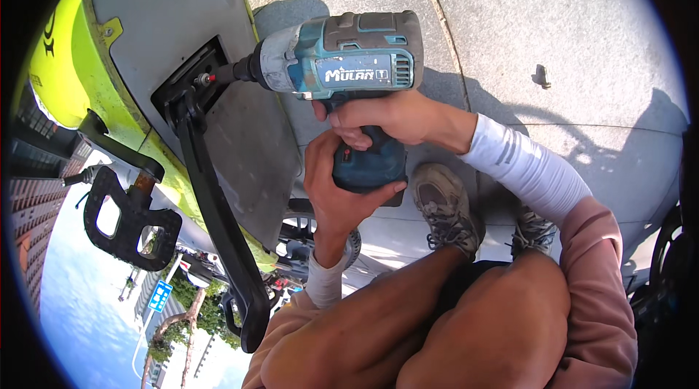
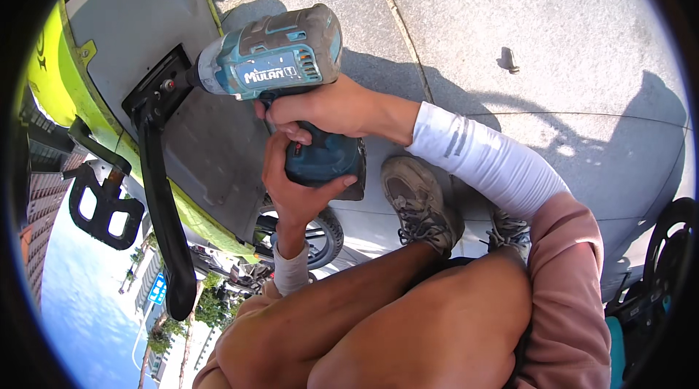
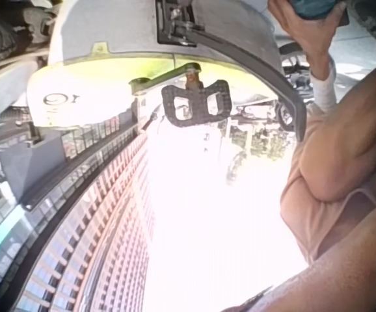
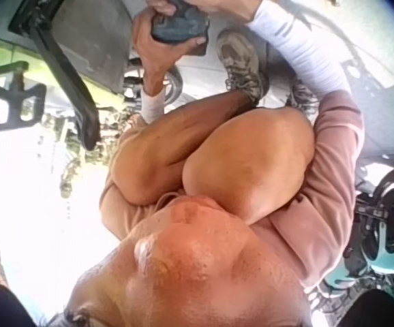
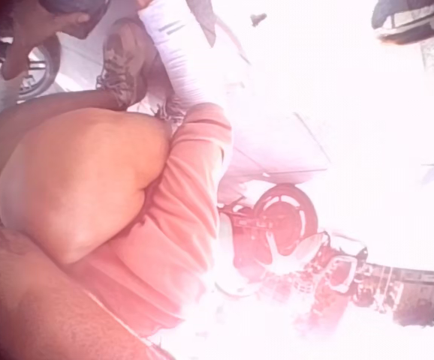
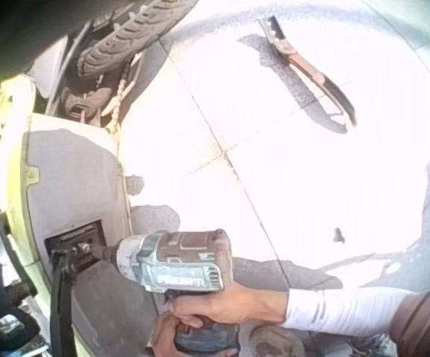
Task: Using an impact driver to remove and reattach screws and a plastic handle/component on a shared electric bicycle.
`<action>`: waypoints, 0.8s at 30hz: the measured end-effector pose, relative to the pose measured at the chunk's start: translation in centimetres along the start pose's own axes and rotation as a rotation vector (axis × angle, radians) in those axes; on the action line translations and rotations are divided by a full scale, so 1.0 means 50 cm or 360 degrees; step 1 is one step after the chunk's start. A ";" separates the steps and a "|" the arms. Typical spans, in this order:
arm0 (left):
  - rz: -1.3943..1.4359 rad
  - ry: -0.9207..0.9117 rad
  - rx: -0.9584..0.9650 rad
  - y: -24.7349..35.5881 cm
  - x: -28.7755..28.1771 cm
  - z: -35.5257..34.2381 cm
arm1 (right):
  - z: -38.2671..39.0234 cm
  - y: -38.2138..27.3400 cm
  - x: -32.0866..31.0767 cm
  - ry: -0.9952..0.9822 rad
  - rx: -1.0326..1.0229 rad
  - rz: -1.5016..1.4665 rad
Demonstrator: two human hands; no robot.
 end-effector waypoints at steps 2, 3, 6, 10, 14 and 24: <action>0.0028 0.0008 -0.0017 -0.003 0.000 -0.003 | -0.002 -0.003 -0.001 0.0007 -0.0019 0.0026; 0.0026 0.0002 0.0002 -0.001 -0.001 -0.006 | -0.003 -0.002 -0.002 -0.0005 -0.0006 0.0010; 0.0062 0.0000 -0.0012 -0.004 -0.002 -0.009 | -0.005 -0.007 0.000 -0.0008 -0.0024 0.0037; 0.0053 0.0003 -0.0015 0.001 -0.005 -0.007 | -0.007 0.002 0.002 -0.0033 0.0021 0.0092; 0.0015 -0.0001 -0.0078 0.004 -0.013 0.001 | -0.006 0.010 0.007 -0.0057 0.0022 0.0098; 0.0037 -0.0285 -0.0189 0.091 -0.088 0.019 | 0.134 0.016 -0.004 0.0034 0.0181 -0.0056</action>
Point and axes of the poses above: each hand's wrist, its own z-axis away from the middle knuckle, its own x-axis out of the palm, y = z × x, the point moved 6 cm from there along -z, towards the middle knuckle, and after that the axes turned 11 degrees about x, right-handed, at the moved point
